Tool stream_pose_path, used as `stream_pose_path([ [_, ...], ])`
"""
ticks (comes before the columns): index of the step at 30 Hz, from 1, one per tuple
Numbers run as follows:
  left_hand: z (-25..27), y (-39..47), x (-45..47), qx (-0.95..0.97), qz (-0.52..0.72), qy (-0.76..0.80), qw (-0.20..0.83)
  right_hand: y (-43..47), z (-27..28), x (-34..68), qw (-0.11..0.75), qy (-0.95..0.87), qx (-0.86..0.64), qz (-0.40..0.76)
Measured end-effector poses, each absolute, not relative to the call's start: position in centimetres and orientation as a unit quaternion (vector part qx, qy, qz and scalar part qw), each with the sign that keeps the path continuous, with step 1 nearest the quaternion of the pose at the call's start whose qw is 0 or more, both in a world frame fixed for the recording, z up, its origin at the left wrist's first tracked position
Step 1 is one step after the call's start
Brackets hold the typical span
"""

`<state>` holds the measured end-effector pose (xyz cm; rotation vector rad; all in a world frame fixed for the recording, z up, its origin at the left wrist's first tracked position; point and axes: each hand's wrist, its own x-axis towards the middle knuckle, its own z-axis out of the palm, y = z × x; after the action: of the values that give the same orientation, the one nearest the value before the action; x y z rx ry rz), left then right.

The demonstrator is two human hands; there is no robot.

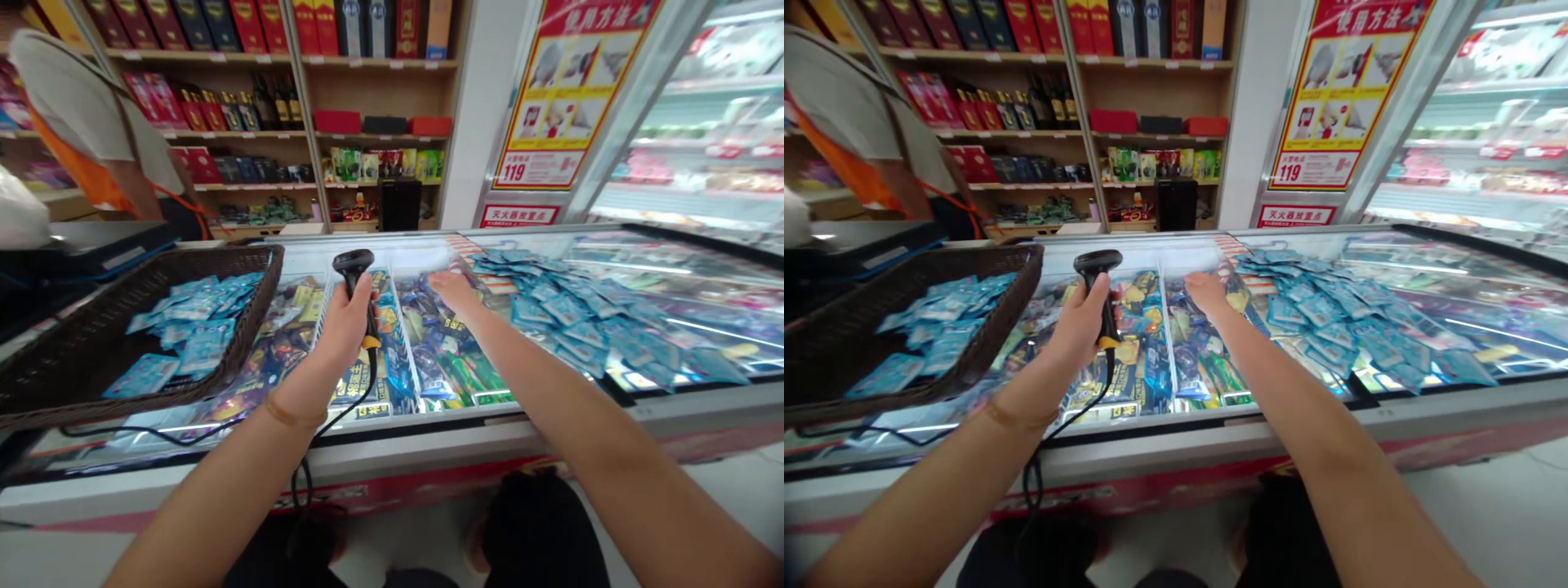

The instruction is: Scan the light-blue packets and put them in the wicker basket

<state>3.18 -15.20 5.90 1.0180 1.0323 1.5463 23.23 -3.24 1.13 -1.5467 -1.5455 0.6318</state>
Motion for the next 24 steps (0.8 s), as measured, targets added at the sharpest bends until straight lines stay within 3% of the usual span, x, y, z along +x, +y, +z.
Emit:
stream_pose_path([
  [6, 3.1, -14.1, 6.7, 0.492, 0.568, 0.419, 0.509, -4.2, -0.3, 30.3, 0.315, -0.59, -0.742, 0.051],
  [12, 2.1, -14.9, 5.7, 0.507, 0.544, 0.448, 0.496, -4.4, 0.2, 31.3, 0.156, -0.534, -0.825, 0.098],
  [19, 2.0, -15.4, 5.9, 0.505, 0.532, 0.436, 0.521, -6.0, -0.2, 26.5, 0.115, -0.661, -0.741, 0.028],
  [24, 1.8, -15.4, 5.8, 0.504, 0.534, 0.432, 0.523, -5.6, -0.4, 25.7, 0.151, -0.699, -0.698, -0.042],
])
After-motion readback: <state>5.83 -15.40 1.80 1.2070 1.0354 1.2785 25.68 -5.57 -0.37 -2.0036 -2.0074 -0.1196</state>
